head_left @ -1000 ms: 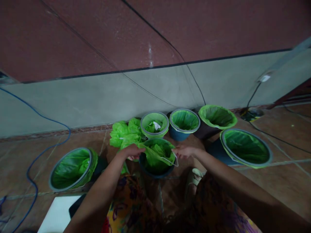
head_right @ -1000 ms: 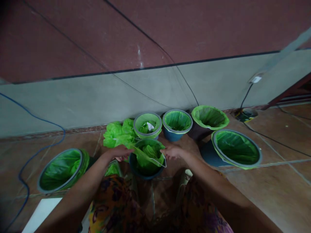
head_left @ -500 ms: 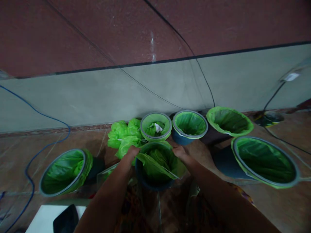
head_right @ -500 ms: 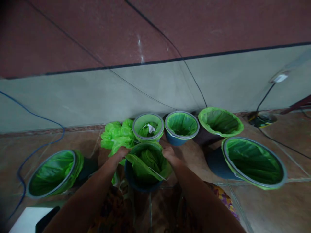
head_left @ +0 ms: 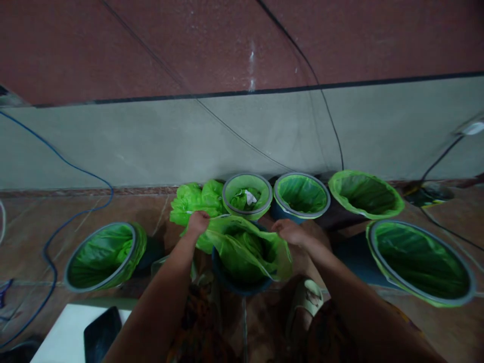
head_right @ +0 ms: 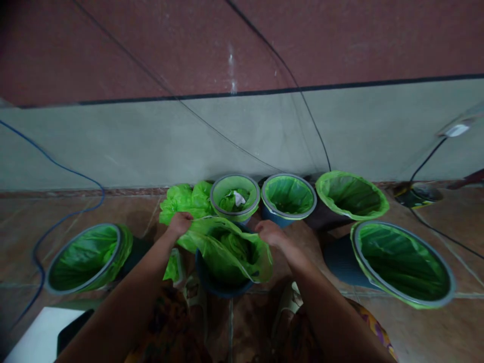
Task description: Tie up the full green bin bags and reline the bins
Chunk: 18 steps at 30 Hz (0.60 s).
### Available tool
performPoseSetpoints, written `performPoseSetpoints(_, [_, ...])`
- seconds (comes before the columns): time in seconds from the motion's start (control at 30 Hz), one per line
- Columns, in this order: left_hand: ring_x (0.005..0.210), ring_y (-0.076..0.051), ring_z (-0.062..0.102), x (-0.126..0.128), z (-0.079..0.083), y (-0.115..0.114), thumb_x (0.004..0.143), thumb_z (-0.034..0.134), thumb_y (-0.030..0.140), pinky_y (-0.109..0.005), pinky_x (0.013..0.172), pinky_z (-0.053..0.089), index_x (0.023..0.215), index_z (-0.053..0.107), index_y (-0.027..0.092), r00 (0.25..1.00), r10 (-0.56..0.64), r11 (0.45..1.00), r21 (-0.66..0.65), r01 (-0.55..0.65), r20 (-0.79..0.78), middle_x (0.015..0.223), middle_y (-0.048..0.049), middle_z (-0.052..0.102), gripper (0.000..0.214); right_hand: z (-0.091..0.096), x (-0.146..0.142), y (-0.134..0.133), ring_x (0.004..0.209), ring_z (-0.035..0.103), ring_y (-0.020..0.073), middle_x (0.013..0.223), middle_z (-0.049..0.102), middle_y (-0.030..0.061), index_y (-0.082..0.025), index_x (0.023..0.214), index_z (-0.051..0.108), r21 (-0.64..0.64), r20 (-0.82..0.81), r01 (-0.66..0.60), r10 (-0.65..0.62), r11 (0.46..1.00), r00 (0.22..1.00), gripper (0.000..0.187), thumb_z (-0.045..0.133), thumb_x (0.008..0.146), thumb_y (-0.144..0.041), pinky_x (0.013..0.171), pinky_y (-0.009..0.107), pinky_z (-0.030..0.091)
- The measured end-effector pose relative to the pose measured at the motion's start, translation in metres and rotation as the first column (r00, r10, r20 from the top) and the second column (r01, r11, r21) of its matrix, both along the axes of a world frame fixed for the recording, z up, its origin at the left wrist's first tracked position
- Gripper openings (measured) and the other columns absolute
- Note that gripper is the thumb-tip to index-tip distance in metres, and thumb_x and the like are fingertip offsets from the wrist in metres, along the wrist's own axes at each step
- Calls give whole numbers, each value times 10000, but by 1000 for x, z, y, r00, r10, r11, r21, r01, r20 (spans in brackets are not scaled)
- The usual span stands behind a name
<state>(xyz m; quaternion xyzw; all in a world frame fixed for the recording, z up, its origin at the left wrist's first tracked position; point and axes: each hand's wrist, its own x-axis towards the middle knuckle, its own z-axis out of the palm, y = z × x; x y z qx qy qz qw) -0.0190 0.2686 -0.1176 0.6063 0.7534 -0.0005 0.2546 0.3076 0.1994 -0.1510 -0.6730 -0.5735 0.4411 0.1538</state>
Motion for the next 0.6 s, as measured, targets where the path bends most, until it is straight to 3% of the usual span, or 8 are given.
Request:
performPoseSetpoints(0.13, [1005, -211, 678, -11, -1, -4, 780, 582, 93, -224, 797, 491, 1079, 690, 107, 999, -23, 1000, 16, 24, -44, 1051, -127, 736, 319, -3, 9, -6, 936, 664, 236, 1062, 734, 69, -168, 989, 725, 38, 40, -96, 95, 995, 995, 403, 742, 587, -171, 800, 265, 487])
performPoseSetpoints(0.23, [858, -232, 706, -10, -9, -13, 766, 707, 319, -233, 629, 497, 1149, 635, 92, 1000, 22, 997, -73, -23, -15, 1043, -157, 732, 451, -7, 1, -8, 918, 656, 211, 999, 739, 37, -193, 966, 727, 77, 51, -123, 120, 989, 992, 310, 740, 660, -239, 794, 243, 474])
performPoseSetpoints(0.33, [707, -234, 703, -3, -15, -21, 754, 691, 551, -249, 504, 471, 1030, 650, 110, 994, 98, 971, -224, -83, 53, 939, -153, 743, 522, -6, -11, -8, 797, 643, 189, 785, 720, 35, -179, 738, 719, 68, 189, -156, 141, 985, 972, 56, 687, 726, -224, 702, 223, 444])
performPoseSetpoints(0.43, [650, -243, 697, 10, -15, -27, 748, 638, 665, -266, 492, 480, 839, 661, 120, 990, 122, 946, -309, -94, 74, 764, -139, 730, 553, 2, -22, -9, 693, 618, 159, 683, 687, 31, -170, 625, 687, 78, 235, -165, 143, 983, 961, 131, 640, 747, -171, 614, 213, 404])
performPoseSetpoints(0.6, [638, -288, 696, 40, -27, -39, 764, 531, 755, -326, 547, 516, 683, 660, 144, 989, 120, 926, -369, -82, 82, 577, -147, 674, 630, 14, -34, -13, 520, 566, 110, 525, 597, -12, -173, 602, 643, 17, 99, -171, 168, 985, 981, 145, 626, 744, -149, 496, 189, 360])
